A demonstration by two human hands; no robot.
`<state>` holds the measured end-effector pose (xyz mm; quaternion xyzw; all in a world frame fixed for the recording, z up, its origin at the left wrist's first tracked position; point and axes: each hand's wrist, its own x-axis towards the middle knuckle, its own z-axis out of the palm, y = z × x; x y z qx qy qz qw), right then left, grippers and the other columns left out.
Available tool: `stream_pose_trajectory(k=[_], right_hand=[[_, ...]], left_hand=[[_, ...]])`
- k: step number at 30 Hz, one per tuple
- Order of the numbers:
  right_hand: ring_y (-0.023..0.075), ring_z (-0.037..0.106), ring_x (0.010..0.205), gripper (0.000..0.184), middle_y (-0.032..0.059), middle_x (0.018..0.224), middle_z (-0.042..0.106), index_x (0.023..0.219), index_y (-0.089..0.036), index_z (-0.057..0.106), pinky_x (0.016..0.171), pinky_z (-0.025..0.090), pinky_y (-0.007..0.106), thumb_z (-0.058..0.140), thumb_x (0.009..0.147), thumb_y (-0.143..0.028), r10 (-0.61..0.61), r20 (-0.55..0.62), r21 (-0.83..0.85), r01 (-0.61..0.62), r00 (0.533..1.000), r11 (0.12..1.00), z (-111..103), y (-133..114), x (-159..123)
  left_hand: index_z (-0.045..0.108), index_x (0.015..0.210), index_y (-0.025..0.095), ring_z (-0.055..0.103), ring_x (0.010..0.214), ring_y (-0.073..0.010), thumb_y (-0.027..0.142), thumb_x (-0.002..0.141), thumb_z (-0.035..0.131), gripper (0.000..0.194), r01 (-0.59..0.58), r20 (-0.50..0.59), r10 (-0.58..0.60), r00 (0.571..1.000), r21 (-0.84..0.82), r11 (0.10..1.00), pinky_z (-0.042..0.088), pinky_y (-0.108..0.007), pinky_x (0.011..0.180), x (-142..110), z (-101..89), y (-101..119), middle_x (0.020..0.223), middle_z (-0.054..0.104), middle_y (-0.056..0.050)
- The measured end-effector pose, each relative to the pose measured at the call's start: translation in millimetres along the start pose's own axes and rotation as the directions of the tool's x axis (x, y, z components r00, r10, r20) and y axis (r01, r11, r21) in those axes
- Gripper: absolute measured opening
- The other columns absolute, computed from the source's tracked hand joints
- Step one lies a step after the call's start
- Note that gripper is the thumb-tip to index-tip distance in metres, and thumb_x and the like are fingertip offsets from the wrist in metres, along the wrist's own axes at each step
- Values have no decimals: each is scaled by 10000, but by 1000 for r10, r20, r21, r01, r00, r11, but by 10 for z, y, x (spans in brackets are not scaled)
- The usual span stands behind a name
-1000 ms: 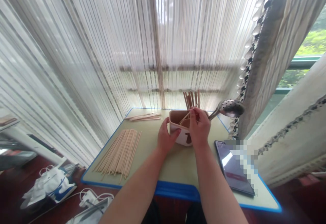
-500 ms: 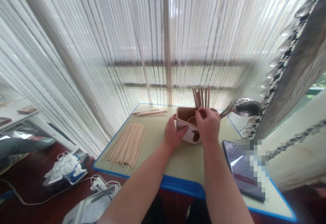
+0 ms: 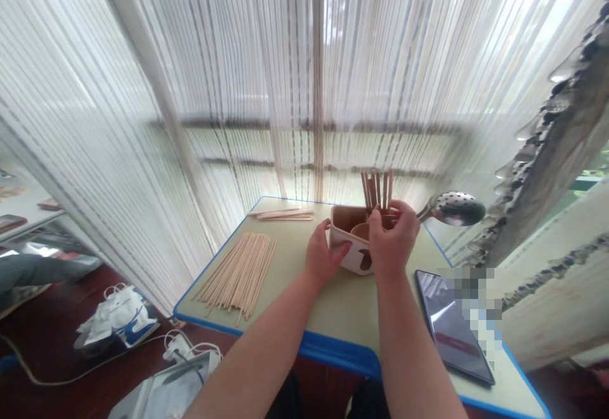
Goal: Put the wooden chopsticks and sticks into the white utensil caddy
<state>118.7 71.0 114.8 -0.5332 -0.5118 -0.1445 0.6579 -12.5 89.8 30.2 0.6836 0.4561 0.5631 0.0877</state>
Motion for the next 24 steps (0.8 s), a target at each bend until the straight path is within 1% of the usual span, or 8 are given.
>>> stream_pose_trajectory(k=[5,8,11,13,17,19,21,24], right_hand=[[233,507,954,152,94,970,505,905,-209,414,818,408,446,497,779,-197,-209,-147,57,219,967,974,5,-104,-188],[202,508,944,197,72,978,497,929,-216,408,811,425,417,482,766,-133,-369,-90,150,379,925,913,98,-145,-398],[190,494,936,198,69,975,519,921,-209,448,804,435,382,472,757,-101,-500,77,282,463,862,841,237,-212,-670],[188,493,932,181,72,966,549,901,-202,497,813,431,367,446,767,-92,-580,296,382,462,759,800,347,-285,-878],[200,459,1075,336,73,1179,550,1088,-213,555,917,372,375,388,814,-113,-611,698,473,401,374,785,571,-466,-1259],[204,414,1161,380,49,1294,493,1200,-244,517,968,327,382,376,853,-181,-558,793,453,375,246,809,652,-528,-1373],[199,400,1189,382,30,1306,492,1234,-267,503,992,296,379,355,882,-251,-497,849,416,349,181,839,693,-552,-1424],[187,435,1157,370,43,1237,549,1202,-250,537,985,297,362,342,889,-274,-436,882,367,321,179,873,685,-537,-1425]], left_hand=[[440,1157,191,549,919,-200,362,801,523,403,8,-71,4,997,170,985,458,-389,829,94,-270,51,1063,554,-91],[539,1017,163,504,973,-252,271,806,496,241,101,-121,-49,991,480,871,407,-441,866,153,-675,15,989,573,-113],[585,932,141,488,964,-278,218,784,499,187,206,-156,-136,978,670,713,395,-459,847,57,-1158,-99,956,580,-134],[595,917,143,494,943,-261,207,799,469,185,237,-187,-147,971,705,669,391,-450,858,-115,-1444,-167,943,584,-127],[606,923,169,492,962,-249,221,813,445,202,201,-190,-90,978,719,665,386,-441,887,-565,-1796,-176,947,585,-108],[613,919,182,486,991,-249,232,807,462,194,150,-143,-67,987,722,676,385,-445,900,-759,-1870,-137,967,582,-100],[624,888,194,481,1016,-251,239,794,490,170,105,-91,-57,994,714,692,385,-455,910,-902,-1902,-95,971,583,-93],[638,843,215,462,1078,-263,250,771,533,132,52,-28,-46,999,686,726,378,-478,927,-1030,-1911,-35,1018,581,-88]])
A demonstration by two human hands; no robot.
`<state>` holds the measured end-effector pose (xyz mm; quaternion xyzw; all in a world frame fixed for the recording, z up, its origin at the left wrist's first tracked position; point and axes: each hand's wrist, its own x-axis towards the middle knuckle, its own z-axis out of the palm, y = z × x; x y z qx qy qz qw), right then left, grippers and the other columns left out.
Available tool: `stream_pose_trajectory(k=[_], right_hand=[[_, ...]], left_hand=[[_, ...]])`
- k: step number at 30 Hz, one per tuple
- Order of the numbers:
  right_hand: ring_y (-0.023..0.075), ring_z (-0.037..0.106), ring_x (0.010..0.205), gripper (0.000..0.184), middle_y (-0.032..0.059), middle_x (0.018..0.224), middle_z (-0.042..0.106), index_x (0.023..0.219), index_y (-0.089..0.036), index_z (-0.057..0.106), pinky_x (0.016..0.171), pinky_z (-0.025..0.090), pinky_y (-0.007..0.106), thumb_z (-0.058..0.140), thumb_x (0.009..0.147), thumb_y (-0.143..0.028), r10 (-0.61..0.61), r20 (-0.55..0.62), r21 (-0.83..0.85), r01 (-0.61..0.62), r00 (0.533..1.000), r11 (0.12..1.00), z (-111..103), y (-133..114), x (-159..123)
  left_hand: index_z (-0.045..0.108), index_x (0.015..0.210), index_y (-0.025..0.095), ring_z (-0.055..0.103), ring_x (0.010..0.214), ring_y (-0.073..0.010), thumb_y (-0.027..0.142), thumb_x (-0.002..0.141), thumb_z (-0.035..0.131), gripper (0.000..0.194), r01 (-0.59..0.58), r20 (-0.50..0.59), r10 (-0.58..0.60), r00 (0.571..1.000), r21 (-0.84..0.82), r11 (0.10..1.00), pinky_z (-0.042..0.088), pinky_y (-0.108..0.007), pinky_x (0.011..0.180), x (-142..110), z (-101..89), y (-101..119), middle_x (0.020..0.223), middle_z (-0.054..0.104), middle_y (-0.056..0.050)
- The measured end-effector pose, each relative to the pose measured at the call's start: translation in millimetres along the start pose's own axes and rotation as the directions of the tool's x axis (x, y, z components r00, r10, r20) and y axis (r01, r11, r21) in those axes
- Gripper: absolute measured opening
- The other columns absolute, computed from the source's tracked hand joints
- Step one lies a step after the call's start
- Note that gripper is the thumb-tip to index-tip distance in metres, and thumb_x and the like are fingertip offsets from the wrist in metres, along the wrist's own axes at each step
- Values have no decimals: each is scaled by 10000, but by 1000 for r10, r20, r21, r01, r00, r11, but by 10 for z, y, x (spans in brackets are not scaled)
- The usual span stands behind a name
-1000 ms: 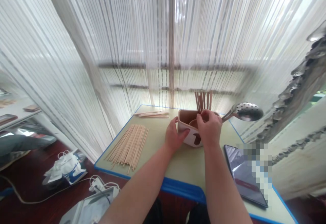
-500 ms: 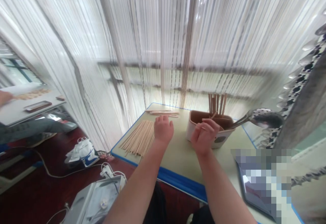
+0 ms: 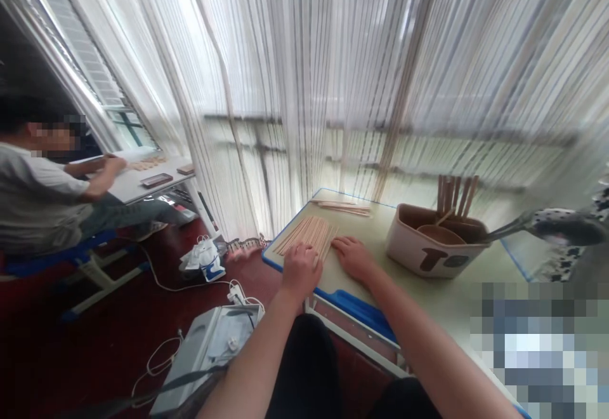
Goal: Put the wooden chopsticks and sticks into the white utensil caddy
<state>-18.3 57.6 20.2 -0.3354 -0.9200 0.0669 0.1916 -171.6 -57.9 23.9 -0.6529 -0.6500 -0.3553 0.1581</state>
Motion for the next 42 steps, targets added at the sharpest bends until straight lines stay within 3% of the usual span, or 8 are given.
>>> stream_pose_trajectory(k=[8,20,25,27,30,32,35,42], right_hand=[[185,450,1123,320,51,1204,559,1107,-227,588,966,308,330,374,868,-230,29,-33,-45,-31,999,999,-19,-28,-78],[162,465,1127,358,81,1228,523,1017,-182,591,965,339,303,364,771,-54,154,-206,149,-125,966,981,89,139,-149],[178,545,905,199,102,1037,556,911,-166,579,844,428,327,424,792,-205,253,-435,347,-98,864,933,14,188,-214],[172,544,782,181,85,923,566,856,-170,562,753,452,324,467,786,-307,395,-469,500,-131,790,856,-22,213,-238],[151,519,614,260,23,708,549,795,-186,534,573,447,283,493,759,-440,599,-274,785,-185,752,592,-47,260,-257],[131,492,514,310,-5,616,521,780,-185,530,460,403,250,452,764,-484,635,-139,872,-210,760,442,-53,288,-256],[120,504,488,330,6,599,553,774,-160,562,409,370,225,470,735,-474,614,-67,908,-208,786,365,-90,303,-255],[124,579,610,347,32,662,618,814,-147,637,551,457,246,585,712,-474,495,-10,994,-46,869,102,-378,76,-346]], left_hand=[[665,738,208,344,1225,-324,284,735,598,101,-80,45,82,996,-45,996,315,-544,968,-179,-49,186,1205,526,-88],[640,786,135,522,903,-234,98,804,444,200,59,139,-79,987,138,989,415,-379,788,-168,-56,360,872,609,-102],[606,834,152,518,833,-209,190,863,403,208,167,48,-177,983,162,973,405,-353,772,-130,-73,331,845,588,-75],[597,848,158,521,840,-200,211,879,386,220,192,-12,-192,981,112,975,405,-348,788,-110,-66,336,857,588,-69],[587,872,160,527,871,-193,238,892,380,222,176,-89,-173,981,17,984,409,-344,818,-94,-45,339,895,593,-67],[584,887,158,534,882,-186,254,893,391,216,123,-119,-128,985,-54,991,420,-337,825,-104,-22,319,918,597,-69],[586,897,153,544,895,-184,265,886,411,208,66,-143,-84,986,-129,989,437,-340,833,-151,19,263,936,603,-76],[598,912,154,546,910,-196,275,878,430,210,10,-131,-33,991,-174,985,449,-367,851,-204,72,220,944,607,-82]])
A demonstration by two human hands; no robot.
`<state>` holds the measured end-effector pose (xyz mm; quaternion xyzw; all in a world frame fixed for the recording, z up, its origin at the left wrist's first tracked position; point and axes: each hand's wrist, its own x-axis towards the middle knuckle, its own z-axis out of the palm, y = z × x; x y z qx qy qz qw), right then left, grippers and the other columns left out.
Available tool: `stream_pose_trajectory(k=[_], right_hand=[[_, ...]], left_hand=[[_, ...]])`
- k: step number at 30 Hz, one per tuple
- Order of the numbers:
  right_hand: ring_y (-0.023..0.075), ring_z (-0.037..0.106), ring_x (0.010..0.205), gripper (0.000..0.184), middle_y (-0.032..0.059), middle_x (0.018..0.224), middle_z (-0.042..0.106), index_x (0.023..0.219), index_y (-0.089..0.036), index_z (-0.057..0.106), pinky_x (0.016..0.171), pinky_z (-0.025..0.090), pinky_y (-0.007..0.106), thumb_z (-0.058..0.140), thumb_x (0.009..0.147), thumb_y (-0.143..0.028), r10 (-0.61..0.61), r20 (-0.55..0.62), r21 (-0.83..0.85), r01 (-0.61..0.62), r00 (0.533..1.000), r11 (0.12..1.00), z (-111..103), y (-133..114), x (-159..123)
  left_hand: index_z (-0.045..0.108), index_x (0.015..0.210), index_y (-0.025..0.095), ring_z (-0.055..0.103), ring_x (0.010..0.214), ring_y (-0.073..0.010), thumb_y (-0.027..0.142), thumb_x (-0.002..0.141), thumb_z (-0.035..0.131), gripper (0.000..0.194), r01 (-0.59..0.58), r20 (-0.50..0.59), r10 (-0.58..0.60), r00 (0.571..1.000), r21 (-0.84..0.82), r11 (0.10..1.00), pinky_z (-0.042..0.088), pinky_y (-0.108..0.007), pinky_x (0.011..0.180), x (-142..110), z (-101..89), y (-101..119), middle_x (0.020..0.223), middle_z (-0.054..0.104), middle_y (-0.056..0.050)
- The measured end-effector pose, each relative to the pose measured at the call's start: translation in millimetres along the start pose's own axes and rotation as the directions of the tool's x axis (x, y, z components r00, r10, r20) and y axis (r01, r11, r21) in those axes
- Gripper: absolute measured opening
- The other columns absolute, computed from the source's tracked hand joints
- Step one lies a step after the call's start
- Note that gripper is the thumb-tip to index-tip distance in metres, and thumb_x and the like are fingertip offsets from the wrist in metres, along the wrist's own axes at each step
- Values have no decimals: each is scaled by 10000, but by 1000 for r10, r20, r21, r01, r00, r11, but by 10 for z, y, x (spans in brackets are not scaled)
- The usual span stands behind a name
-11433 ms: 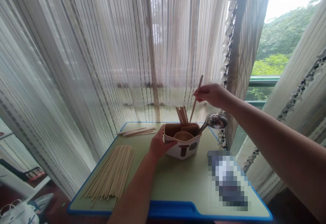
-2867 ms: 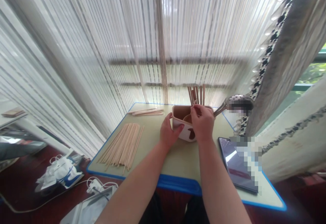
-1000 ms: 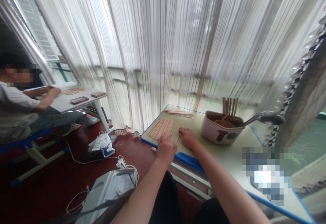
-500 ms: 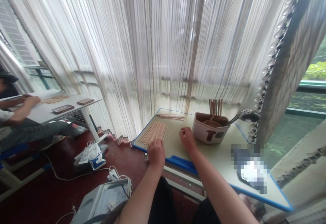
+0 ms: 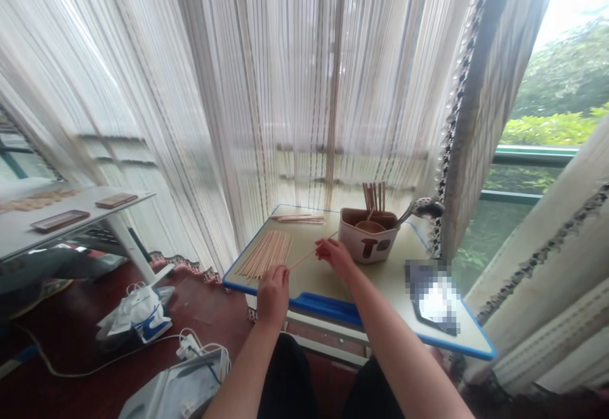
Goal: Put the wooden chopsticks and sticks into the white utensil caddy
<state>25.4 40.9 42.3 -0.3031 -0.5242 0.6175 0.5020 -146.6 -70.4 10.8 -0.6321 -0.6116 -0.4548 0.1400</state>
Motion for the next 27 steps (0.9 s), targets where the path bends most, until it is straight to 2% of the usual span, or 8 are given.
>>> stream_pose_trajectory(k=[4,7,9,12,14,19,23,27], right_hand=[[124,560,571,324,27,630,599,756,-145,646,538,462,264,612,723,-465,-183,4,-121,182,983,976,49,-440,-229],[120,556,551,305,18,625,599,813,-155,647,537,462,265,573,770,-447,-404,-70,-290,369,912,883,-28,-933,-419],[117,554,540,303,13,623,603,821,-158,637,526,456,258,553,787,-447,-563,-208,-397,457,800,796,-128,-1245,-514],[118,560,556,289,17,667,619,834,-162,622,547,456,260,526,809,-434,-734,-354,-593,468,580,656,-308,-1527,-572],[131,571,586,285,29,704,634,840,-166,627,571,457,271,514,818,-426,-777,-335,-725,380,534,574,-415,-1567,-558],[159,594,710,273,62,849,658,731,-189,622,659,462,286,492,827,-409,-722,-134,-872,266,679,411,-559,-1417,-421],[164,595,732,272,57,851,658,720,-201,615,682,457,285,474,829,-406,-655,-76,-885,252,752,392,-620,-1345,-239],[165,591,676,256,41,746,664,734,-202,637,650,433,281,487,815,-392,-571,-76,-930,149,817,337,-698,-1370,-46]], left_hand=[[603,912,170,547,918,-201,285,876,429,211,-15,42,17,999,-45,999,448,-378,855,41,31,68,949,607,-77],[592,967,175,540,967,-216,320,871,430,238,26,58,-21,998,-92,995,428,-399,889,59,110,199,999,599,-88],[545,1086,167,529,1016,-224,360,871,421,315,67,107,-50,993,-159,985,416,-404,911,78,207,327,1074,582,-104],[387,1277,152,509,1085,-222,416,876,392,480,122,248,-46,968,-300,946,401,-394,936,176,423,542,1190,536,-126],[329,1318,141,502,1108,-227,456,863,400,558,188,331,-61,942,-367,911,390,-387,947,312,608,670,1230,511,-143],[324,1321,126,565,1017,-219,488,801,498,658,452,533,-146,833,-505,735,441,-348,867,734,1115,852,1222,517,-173],[337,1324,168,515,1107,-223,433,767,568,659,416,469,-118,875,-604,680,421,-348,909,802,1395,886,1283,481,-142],[334,1330,172,489,1143,-228,379,754,593,665,337,463,-7,886,-635,696,386,-376,963,700,1484,878,1282,491,-130]])
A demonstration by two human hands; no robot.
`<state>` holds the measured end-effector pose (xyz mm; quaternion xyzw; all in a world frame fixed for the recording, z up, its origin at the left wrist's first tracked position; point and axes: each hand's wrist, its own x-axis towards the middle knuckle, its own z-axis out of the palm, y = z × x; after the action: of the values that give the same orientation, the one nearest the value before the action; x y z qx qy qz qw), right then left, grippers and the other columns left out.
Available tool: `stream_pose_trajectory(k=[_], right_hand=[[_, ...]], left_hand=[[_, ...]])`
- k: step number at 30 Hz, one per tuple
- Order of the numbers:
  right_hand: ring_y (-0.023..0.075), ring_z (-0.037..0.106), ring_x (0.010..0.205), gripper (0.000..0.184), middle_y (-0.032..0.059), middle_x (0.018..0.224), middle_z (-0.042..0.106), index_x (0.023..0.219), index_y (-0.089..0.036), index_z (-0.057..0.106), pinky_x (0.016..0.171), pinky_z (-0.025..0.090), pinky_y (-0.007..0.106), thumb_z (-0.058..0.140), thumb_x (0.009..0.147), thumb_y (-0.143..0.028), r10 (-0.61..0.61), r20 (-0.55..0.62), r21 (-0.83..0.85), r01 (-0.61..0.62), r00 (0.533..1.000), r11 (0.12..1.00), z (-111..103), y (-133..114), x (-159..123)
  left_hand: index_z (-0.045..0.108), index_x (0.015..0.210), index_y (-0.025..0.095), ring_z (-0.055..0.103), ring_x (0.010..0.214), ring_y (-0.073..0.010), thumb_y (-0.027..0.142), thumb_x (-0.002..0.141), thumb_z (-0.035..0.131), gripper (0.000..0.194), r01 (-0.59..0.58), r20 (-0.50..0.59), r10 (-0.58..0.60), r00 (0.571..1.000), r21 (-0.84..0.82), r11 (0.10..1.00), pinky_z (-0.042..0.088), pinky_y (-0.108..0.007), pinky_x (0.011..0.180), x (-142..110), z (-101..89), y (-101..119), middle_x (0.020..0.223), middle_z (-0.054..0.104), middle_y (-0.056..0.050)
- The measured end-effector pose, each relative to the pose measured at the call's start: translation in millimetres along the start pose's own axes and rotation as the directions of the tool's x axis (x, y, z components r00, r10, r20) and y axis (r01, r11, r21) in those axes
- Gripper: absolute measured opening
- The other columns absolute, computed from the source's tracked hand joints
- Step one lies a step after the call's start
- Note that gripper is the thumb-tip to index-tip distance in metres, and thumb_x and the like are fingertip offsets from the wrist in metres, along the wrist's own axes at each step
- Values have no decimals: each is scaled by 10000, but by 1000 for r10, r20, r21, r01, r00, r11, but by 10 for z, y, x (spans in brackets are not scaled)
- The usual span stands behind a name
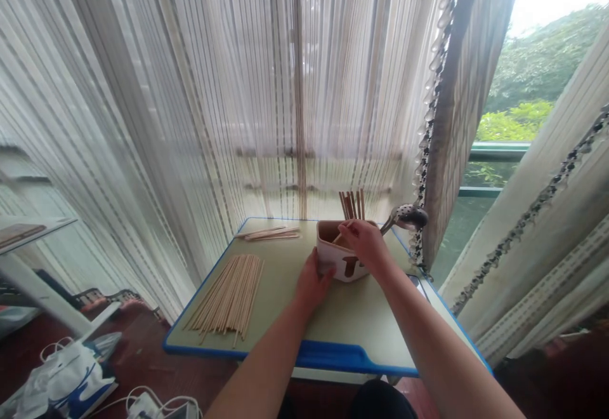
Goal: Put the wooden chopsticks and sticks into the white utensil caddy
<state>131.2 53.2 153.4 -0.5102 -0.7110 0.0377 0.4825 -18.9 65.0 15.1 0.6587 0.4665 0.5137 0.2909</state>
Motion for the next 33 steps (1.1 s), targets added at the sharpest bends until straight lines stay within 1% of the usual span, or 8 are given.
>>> stream_pose_trajectory(k=[3,7,12,18,20,25,30,33], right_hand=[[163,584,636,232,28,662,651,732,-205,653,619,409,274,515,794,-381,22,49,-114,-16,999,993,23,28,94],[155,581,612,216,25,651,645,734,-204,655,592,399,264,535,778,-377,64,89,-148,-50,994,988,80,12,127],[152,593,634,218,10,683,650,894,-214,645,605,417,266,565,753,-359,73,52,-69,-69,996,995,152,-31,111],[149,607,639,248,16,695,658,844,-204,652,607,445,263,526,780,-408,75,48,31,-76,996,997,116,-99,92],[145,604,599,269,14,657,648,833,-199,649,569,445,254,505,795,-422,90,51,71,-94,995,993,97,-128,74],[125,568,458,257,5,596,632,841,-193,635,449,439,234,523,782,-416,144,119,230,-168,982,958,84,-204,20],[141,592,505,235,17,610,640,818,-188,631,474,463,247,544,770,-401,144,115,276,-171,983,946,74,-256,-28],[148,601,543,236,20,612,641,810,-185,630,515,468,258,536,777,-398,140,81,252,-156,987,955,45,-278,-54]], left_hand=[[336,1327,174,512,1121,-213,377,774,568,633,12,3,-12,1000,-14,1000,404,-362,945,-9,4,-25,1274,501,-129],[361,1308,180,531,1092,-205,387,764,587,625,21,2,-21,1000,-16,1000,420,-346,925,44,0,-63,1265,508,-125],[417,1250,184,579,998,-195,397,755,602,570,114,2,-114,994,-70,991,469,-326,835,85,0,-101,1168,576,-114],[446,1214,179,591,955,-187,407,736,623,558,107,-1,-108,994,-71,992,476,-309,803,74,-22,-54,1122,598,-109],[455,1204,177,590,954,-189,405,734,625,549,112,-8,-113,994,-57,992,474,-310,800,74,-25,-47,1115,602,-111],[481,1175,184,591,959,-199,420,738,618,515,126,4,-126,992,-51,991,469,-320,810,84,-25,-54,1113,604,-109],[495,1164,184,587,975,-211,450,743,603,510,133,4,-133,991,-53,990,461,-336,830,80,-31,-56,1118,605,-111],[499,1162,185,587,978,-209,474,795,523,468,117,2,-117,993,-59,991,460,-331,829,67,-36,-52,1121,604,-110]])
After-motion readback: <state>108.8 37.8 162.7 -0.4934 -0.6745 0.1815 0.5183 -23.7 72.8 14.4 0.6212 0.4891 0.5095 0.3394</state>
